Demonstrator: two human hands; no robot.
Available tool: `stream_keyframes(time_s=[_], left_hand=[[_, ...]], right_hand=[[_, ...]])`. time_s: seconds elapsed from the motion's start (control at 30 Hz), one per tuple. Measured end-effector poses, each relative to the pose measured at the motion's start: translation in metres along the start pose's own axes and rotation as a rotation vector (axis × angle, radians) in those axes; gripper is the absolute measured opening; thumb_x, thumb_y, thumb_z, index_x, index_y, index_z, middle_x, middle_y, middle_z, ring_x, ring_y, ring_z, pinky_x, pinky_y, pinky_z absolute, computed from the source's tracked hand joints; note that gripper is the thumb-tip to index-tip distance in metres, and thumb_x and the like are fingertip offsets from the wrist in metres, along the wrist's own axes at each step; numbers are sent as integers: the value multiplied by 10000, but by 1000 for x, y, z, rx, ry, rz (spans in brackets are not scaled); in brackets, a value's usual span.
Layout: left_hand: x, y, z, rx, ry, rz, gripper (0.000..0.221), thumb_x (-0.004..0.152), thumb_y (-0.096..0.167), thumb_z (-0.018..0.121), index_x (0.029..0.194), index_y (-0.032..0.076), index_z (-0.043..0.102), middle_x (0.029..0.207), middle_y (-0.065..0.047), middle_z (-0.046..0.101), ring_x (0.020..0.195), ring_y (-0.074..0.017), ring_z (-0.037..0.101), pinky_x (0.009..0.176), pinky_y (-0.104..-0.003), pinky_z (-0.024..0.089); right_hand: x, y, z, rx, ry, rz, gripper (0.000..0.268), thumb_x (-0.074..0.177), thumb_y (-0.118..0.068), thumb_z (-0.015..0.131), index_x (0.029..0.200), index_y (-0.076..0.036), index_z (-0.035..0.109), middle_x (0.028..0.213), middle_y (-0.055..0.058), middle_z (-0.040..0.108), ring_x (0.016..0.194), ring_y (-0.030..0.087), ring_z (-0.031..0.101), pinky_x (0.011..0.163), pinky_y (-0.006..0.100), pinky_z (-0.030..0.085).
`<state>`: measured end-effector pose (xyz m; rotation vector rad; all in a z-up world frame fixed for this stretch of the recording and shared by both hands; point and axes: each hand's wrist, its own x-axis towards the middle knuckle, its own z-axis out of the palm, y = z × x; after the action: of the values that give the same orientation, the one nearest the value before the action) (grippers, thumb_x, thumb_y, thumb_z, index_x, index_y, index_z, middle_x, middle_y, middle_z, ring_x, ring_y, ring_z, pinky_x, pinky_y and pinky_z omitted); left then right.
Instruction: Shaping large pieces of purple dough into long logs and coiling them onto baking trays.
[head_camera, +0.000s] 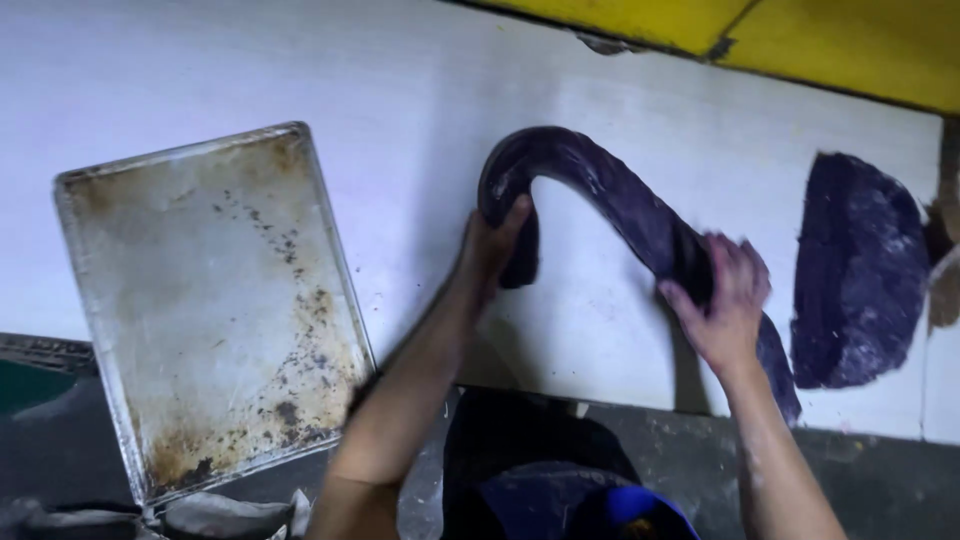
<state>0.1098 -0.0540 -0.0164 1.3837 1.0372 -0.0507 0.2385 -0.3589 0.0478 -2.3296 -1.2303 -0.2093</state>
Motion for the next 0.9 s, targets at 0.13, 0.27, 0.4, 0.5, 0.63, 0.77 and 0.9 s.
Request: stream_keyframes(time_s=[0.13,0.27,0.4,0.5,0.63,0.77,0.9], left_hand=[[-68,-7,31,-205,-138,373,502,813,503,812,1119,132,669,992,-114,714,958,-249,670,804,-439,560],[-43,-96,45,596,133,950,616,896,566,740,1334,153,607,1328,-152,611,1239,-376,572,1027,-530,484],[-46,0,32,1327,260,1182,1354,557,727,877,1646,340,171,1710,-130,192,1542,-401,268,1224,-628,314],[-21,15,62,1222,205,1076,1346,531,666,929,1644,307,262,1697,-127,223,1560,-450,162,1234,-701,219],[-47,32,77,1251,108,802,1355,559,618,960,1651,262,243,1705,-176,193,1575,-455,67,1268,-668,83],[-130,9,85,919,262,841,1113,733,461,922,1635,283,293,1654,-174,274,1527,-484,234,1207,-705,212],[-208,-100,85,366,119,705,856,838,290,808,1569,97,408,1479,-237,499,1415,-472,431,1170,-614,341]], right_hand=[[-103,34,-31,-299,-125,325,1006,779,-566,759,1607,-121,401,1520,238,478,1440,529,356,1126,733,270],[-127,61,-40,-291,-418,857,1163,679,-635,792,1658,-307,257,1493,205,490,1371,485,489,1113,606,414],[-118,84,-42,-343,-501,819,1171,669,-670,769,1666,-362,237,1433,160,525,1336,455,536,1068,576,458],[-107,86,-49,-297,-547,848,1136,690,-651,780,1654,-385,242,1412,142,542,1332,451,545,1042,596,477],[-102,72,-64,-257,-599,817,1144,718,-639,774,1666,-365,194,1423,166,537,1344,460,529,1059,590,463],[-96,71,-75,-139,-609,812,1209,740,-553,811,1696,-253,135,1474,256,524,1337,495,543,1090,582,441],[-108,13,-77,721,-276,1300,942,873,-305,755,1635,-111,237,1521,362,385,1311,564,479,965,692,463]])
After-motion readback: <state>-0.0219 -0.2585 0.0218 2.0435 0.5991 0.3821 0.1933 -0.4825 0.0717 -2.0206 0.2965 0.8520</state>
